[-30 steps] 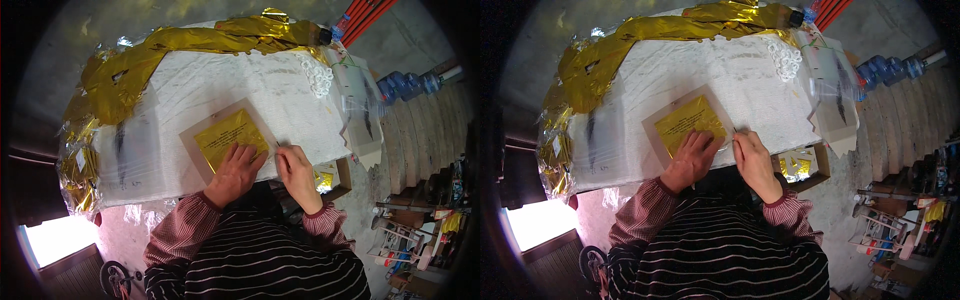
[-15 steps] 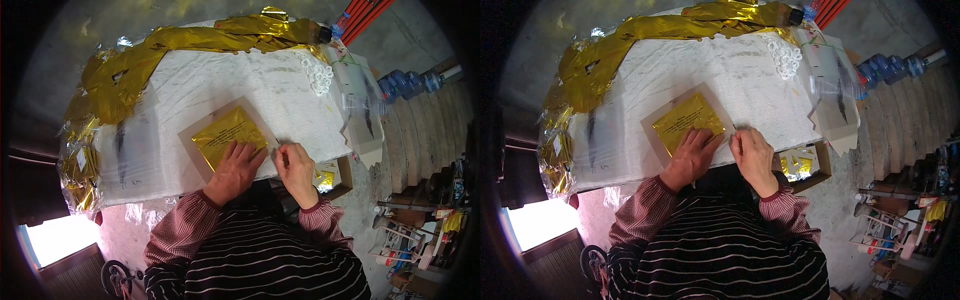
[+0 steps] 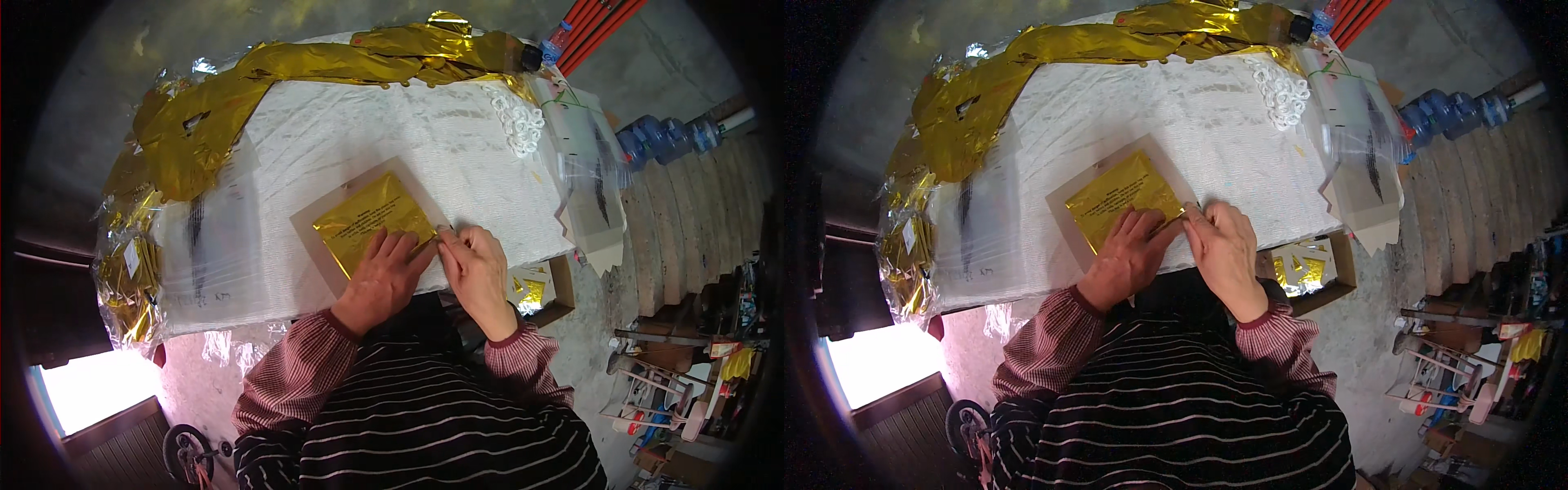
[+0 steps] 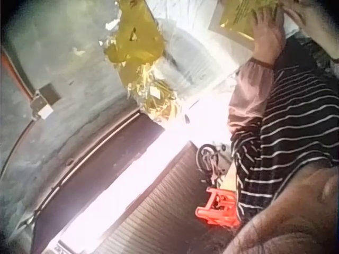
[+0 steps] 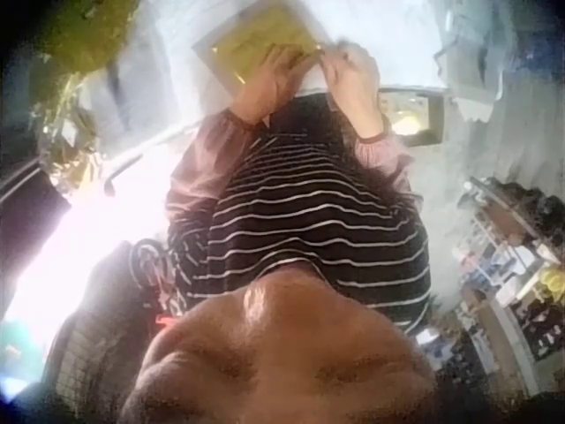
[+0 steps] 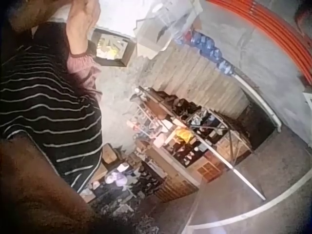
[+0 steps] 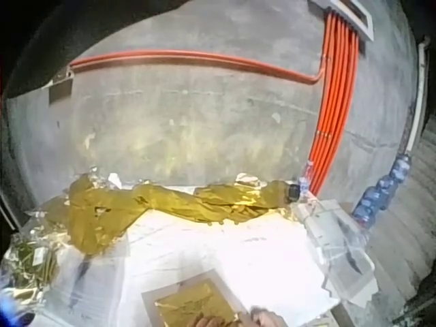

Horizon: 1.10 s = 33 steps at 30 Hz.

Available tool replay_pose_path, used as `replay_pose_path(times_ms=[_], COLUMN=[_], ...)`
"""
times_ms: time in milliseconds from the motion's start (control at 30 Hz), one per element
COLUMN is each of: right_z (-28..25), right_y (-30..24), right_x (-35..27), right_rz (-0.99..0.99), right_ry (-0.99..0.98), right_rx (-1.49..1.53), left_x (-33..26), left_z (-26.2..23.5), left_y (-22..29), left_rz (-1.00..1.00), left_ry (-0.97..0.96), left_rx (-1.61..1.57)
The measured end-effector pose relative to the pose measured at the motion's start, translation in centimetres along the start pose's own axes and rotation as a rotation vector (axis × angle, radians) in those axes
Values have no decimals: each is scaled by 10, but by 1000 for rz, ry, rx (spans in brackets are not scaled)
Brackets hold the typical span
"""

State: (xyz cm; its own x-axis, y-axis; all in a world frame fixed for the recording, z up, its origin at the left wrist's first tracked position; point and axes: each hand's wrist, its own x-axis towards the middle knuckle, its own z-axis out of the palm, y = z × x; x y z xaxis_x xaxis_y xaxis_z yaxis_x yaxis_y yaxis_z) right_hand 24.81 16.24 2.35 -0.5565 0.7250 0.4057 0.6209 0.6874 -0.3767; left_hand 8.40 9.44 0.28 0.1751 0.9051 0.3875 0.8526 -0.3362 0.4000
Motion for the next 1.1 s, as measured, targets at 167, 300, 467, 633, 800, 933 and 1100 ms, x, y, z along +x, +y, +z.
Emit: replay_pose_path(times_ms=[167,300,467,633,800,933,1100], right_z=[-14,-16,-12,-21,-33,-20,-8], right_y=[-4,6,36,54,36,63,64], right_x=[-9,-11,-19,-16,13,25,30], right_rz=[22,-10,3,239,-49,-205,-2], right_ry=[-114,-150,-154,-24,-285,-340,-299], right_rx=[-24,-23,251,653,542,473,563], left_x=[-4,-3,-1,-1,-3,-5,-9], left_z=[-1,-6,-2,-8,-7,0,2], left_y=[-2,-1,1,4,1,-8,-15], left_rz=[35,47,-113,-25,-17,18,-115], left_ry=[1,-18,62,-12,15,68,113], left_rx=[24,19,-182,-15,-76,-99,-351])
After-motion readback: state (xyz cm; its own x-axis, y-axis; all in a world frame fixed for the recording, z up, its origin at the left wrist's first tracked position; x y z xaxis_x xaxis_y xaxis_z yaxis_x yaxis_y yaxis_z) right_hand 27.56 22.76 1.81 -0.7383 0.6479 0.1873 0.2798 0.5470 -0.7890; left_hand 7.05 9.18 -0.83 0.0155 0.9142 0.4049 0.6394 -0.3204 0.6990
